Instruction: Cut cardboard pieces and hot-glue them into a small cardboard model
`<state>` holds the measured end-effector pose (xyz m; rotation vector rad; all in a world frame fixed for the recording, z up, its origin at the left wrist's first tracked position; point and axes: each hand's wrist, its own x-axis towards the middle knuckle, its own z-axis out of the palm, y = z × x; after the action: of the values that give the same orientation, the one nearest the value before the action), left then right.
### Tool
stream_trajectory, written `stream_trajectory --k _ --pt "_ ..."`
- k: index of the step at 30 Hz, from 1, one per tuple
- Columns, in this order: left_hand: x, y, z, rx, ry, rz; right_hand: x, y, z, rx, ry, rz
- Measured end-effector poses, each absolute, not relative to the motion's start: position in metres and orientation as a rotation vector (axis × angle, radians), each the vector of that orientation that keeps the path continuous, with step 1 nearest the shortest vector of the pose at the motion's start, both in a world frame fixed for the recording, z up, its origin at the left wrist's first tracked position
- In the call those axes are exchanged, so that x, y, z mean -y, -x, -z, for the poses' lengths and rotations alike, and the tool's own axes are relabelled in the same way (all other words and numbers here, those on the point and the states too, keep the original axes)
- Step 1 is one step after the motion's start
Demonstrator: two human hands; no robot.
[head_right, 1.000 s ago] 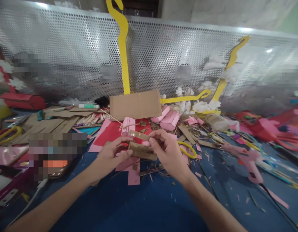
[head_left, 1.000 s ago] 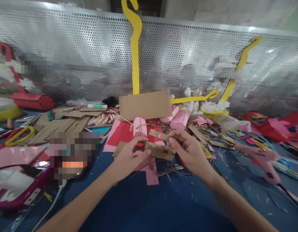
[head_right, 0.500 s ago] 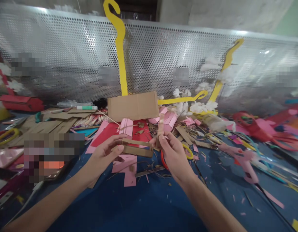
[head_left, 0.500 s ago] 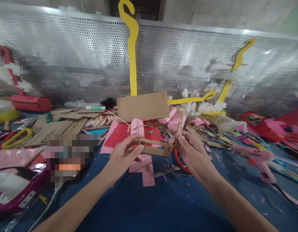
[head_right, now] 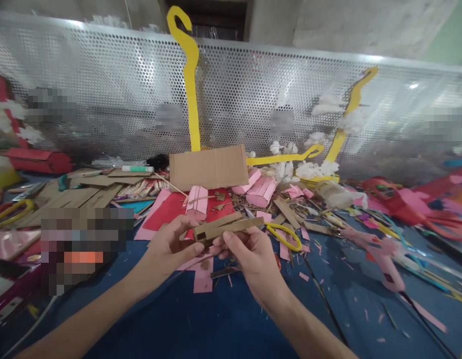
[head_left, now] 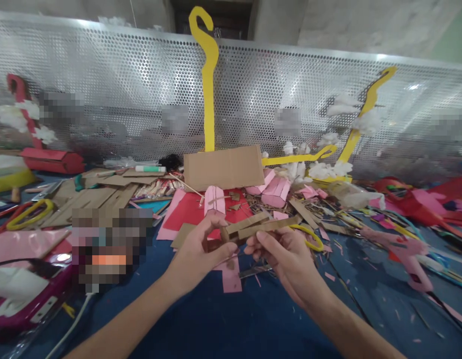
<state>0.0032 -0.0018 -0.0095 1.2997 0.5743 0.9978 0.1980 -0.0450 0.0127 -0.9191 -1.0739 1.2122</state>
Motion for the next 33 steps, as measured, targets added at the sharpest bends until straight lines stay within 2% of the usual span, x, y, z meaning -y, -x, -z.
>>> stream_trajectory --k 7,33 --pt "0.000 -0.002 0.013 -0.580 -1.409 -1.013 0.044 -0.192 -0.003 1.043 0.902 -1.320" --pt "-0.001 0.003 0.018 -0.633 -1.510 -0.943 0.045 -0.196 0.000 1.197 0.967 -1.281"
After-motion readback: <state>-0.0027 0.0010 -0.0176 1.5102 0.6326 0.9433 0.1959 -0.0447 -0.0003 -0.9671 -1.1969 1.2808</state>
